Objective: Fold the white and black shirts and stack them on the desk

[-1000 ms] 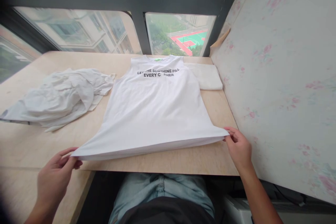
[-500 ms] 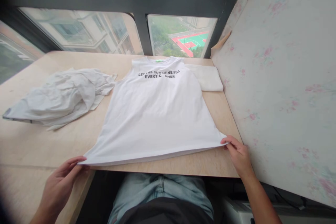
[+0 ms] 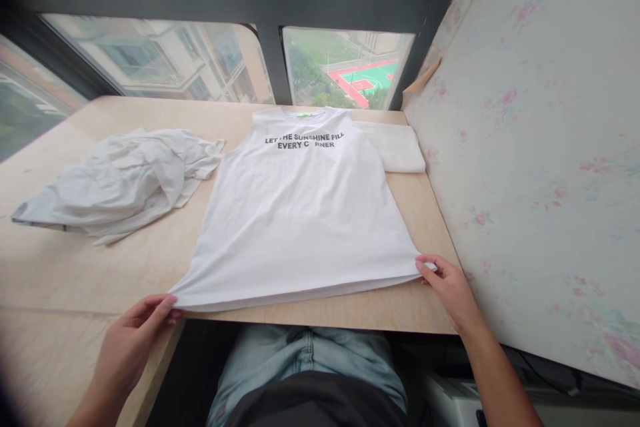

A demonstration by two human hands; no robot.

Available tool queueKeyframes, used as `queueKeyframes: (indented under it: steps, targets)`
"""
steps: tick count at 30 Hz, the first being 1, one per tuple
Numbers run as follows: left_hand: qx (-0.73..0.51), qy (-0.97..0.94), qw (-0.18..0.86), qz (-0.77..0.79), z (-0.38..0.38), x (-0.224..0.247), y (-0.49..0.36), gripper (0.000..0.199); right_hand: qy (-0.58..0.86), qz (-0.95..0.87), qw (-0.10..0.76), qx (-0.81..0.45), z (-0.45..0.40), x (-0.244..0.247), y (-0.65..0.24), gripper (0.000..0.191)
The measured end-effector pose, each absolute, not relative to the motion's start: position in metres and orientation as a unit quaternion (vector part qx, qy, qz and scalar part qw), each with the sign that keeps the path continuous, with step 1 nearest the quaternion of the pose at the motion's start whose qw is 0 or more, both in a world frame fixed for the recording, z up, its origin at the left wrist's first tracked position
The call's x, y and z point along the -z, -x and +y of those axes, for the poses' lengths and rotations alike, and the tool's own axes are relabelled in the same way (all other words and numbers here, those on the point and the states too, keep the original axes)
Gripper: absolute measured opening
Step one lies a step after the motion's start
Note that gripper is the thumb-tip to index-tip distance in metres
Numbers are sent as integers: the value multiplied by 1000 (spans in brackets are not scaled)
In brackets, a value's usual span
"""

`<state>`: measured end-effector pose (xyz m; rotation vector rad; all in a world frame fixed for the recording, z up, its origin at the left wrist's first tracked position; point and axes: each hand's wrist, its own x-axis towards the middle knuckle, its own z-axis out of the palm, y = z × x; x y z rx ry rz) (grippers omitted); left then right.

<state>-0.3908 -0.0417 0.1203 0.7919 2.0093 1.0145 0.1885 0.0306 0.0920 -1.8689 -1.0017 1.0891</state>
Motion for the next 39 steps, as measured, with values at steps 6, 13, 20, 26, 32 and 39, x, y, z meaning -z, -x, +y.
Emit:
queueKeyframes:
  steps: [6, 13, 20, 26, 32, 39]
  targets:
    - [-385, -310, 395, 774, -37, -132, 377, 63, 717, -447, 304, -440, 32, -105, -190, 47]
    - [-332, -356, 403, 775, -40, -135, 389, 64, 703, -457, 306, -452, 30, -109, -192, 47]
    - [-391, -320, 410, 759, -27, -132, 405, 52, 704, -424, 352, -448, 40, -110, -193, 47]
    - [-405, -260, 464, 744, 8, -146, 413, 50, 685, -376, 413, -467, 72, -115, -192, 39]
    - [-391, -213, 546, 710, 29, -142, 418, 38, 708, -338, 354, -508, 95, -111, -184, 38]
    - [-464, -143, 591, 644, 20, -141, 420, 34, 644, -298, 417, -568, 88, -116, -195, 27]
